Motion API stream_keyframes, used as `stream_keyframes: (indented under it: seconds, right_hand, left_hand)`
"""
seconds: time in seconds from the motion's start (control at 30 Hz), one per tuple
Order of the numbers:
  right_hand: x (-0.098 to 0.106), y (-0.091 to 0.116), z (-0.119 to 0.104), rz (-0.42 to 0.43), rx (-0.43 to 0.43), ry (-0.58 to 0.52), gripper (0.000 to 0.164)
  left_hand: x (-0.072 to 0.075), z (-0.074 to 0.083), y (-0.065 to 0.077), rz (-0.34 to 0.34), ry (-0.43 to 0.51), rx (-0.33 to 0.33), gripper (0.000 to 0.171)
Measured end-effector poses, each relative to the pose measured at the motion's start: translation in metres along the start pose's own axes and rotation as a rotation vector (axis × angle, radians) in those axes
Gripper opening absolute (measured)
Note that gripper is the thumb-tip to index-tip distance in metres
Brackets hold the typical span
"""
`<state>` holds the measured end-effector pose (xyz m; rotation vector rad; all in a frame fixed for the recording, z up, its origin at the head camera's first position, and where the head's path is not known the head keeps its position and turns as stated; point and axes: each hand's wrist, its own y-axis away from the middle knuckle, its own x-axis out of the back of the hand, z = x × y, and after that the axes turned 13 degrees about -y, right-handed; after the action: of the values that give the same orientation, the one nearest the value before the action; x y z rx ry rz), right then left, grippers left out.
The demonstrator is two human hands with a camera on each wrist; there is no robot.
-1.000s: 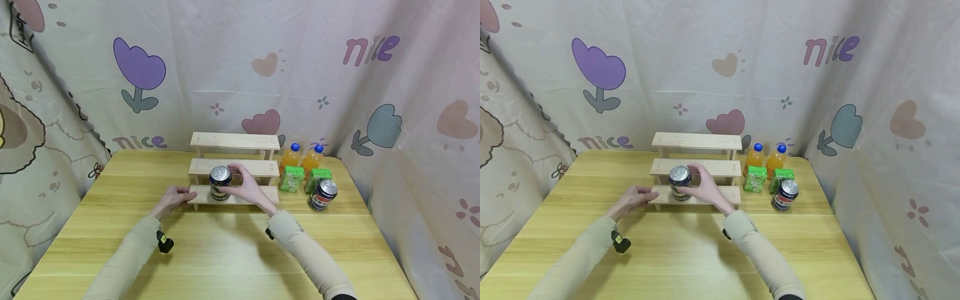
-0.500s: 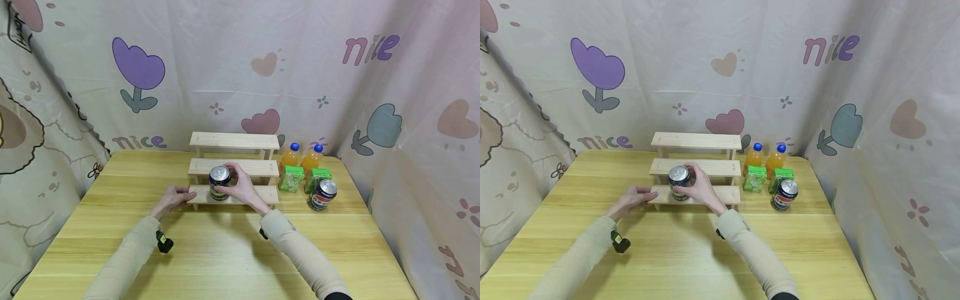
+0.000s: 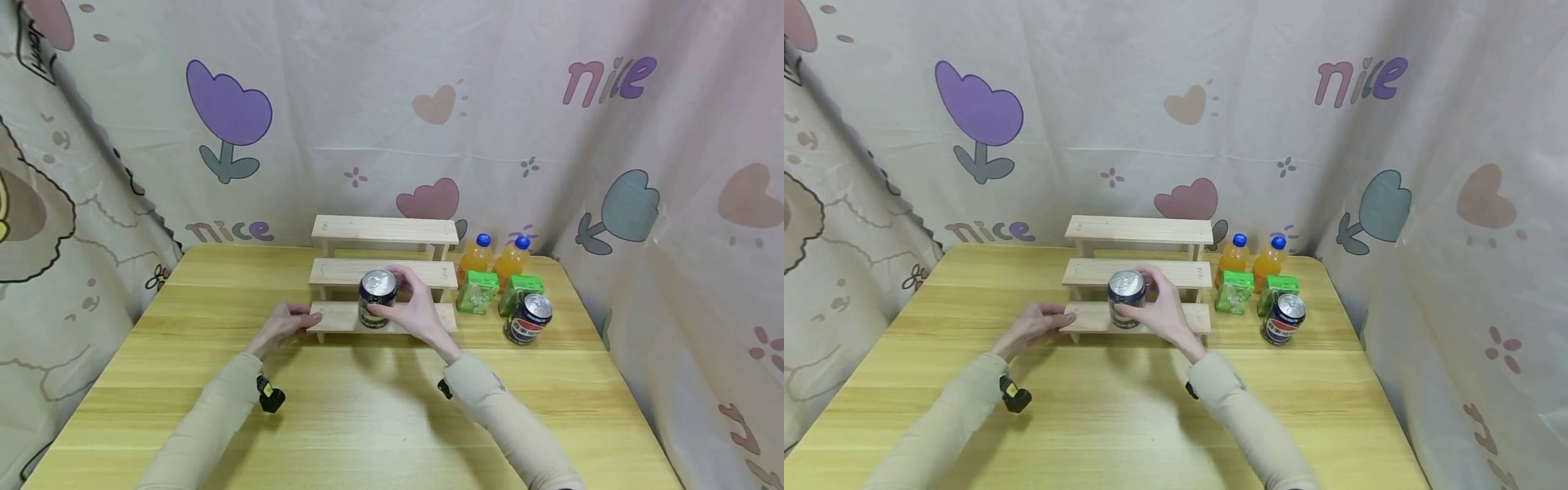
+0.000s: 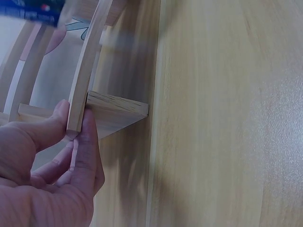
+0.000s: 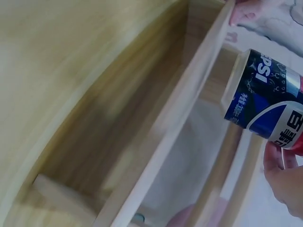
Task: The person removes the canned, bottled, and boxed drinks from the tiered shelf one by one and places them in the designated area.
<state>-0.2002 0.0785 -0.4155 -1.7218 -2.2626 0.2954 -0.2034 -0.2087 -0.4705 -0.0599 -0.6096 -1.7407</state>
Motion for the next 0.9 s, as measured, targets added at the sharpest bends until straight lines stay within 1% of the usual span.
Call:
stream_keyframes:
  seconds: [0.1, 0.2, 0.4, 0.5, 0.6, 0.73, 0.9]
  right_hand:
    - [0.015, 0.008, -0.004, 0.055, -0.001, -0.026, 0.069]
    - [0.033, 0.018, -0.006, 0.13, -0.001, -0.033, 0.071]
    - [0.075, 0.038, -0.003, 0.282, 0.007, -0.049, 0.072]
    - [0.095, 0.048, 0.0, 0.351, -0.001, -0.041, 0.072]
    - [0.112, 0.057, 0.004, 0.411, -0.022, -0.009, 0.071]
    - [0.126, 0.066, 0.01, 0.47, -0.049, 0.018, 0.073]
    - [0.133, 0.071, 0.017, 0.491, -0.092, 0.037, 0.075]
  left_hand:
    - [0.0, 0.0, 0.0, 0.002, -0.007, -0.009, 0.06]
    - [-0.001, 0.0, 0.002, 0.002, -0.011, -0.015, 0.061]
    - [0.0, 0.001, 0.002, 0.001, -0.01, -0.014, 0.055]
    - [0.0, 0.002, 0.002, 0.008, -0.013, -0.012, 0.053]
    - [0.001, 0.002, 0.003, 0.014, -0.014, -0.017, 0.053]
    - [0.0, 0.0, 0.003, 0.017, -0.023, -0.033, 0.053]
    - [0.0, -0.001, 0.002, 0.02, -0.038, -0.039, 0.057]
